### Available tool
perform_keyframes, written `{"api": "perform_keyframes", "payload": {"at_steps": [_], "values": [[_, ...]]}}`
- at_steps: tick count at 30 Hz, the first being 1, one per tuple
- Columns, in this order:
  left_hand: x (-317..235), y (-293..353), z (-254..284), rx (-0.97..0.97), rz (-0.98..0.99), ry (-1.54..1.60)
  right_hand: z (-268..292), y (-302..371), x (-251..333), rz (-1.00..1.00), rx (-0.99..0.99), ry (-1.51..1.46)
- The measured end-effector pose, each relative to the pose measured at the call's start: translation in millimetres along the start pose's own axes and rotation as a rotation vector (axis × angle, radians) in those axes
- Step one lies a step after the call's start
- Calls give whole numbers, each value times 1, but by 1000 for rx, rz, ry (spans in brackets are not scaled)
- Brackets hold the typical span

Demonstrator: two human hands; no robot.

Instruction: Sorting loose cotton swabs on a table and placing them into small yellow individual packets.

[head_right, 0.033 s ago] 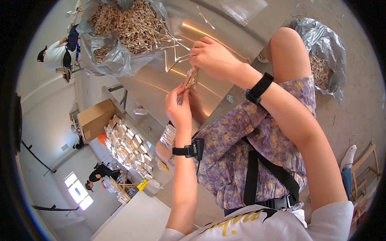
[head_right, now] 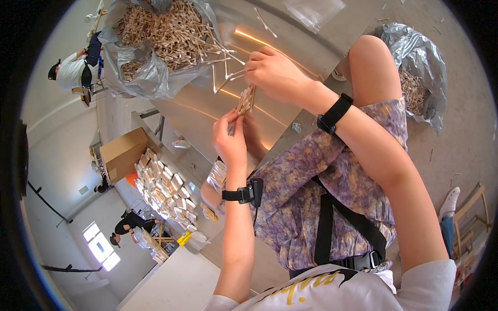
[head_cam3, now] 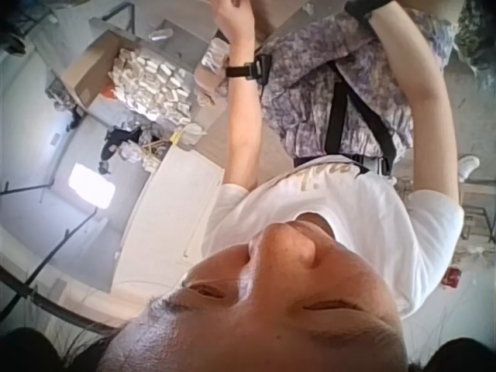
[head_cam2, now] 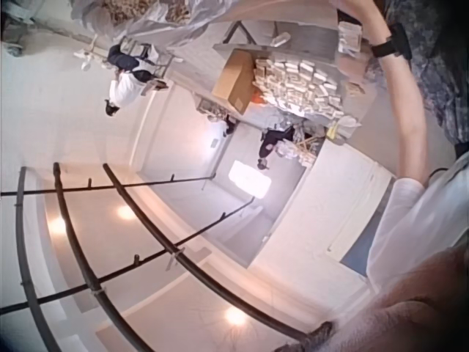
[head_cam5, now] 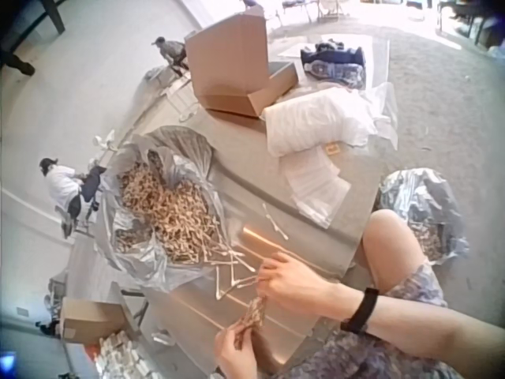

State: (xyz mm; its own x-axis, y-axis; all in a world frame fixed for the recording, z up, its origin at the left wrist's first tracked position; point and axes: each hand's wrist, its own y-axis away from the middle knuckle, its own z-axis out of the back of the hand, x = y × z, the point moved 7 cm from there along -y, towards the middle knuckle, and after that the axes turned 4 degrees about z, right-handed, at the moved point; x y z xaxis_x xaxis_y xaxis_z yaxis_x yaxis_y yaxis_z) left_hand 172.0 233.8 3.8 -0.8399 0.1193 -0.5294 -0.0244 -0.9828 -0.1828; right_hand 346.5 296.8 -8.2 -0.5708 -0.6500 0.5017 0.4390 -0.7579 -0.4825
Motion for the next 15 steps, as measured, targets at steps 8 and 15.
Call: {"api": "perform_keyframes", "payload": {"at_steps": [8, 15], "values": [[13, 10, 16, -47, -12, -43, 26, 1, -32, -250, -73, 307], [7, 13, 7, 31, 12, 0, -11, 7, 35, 98, -75, -164]]}}
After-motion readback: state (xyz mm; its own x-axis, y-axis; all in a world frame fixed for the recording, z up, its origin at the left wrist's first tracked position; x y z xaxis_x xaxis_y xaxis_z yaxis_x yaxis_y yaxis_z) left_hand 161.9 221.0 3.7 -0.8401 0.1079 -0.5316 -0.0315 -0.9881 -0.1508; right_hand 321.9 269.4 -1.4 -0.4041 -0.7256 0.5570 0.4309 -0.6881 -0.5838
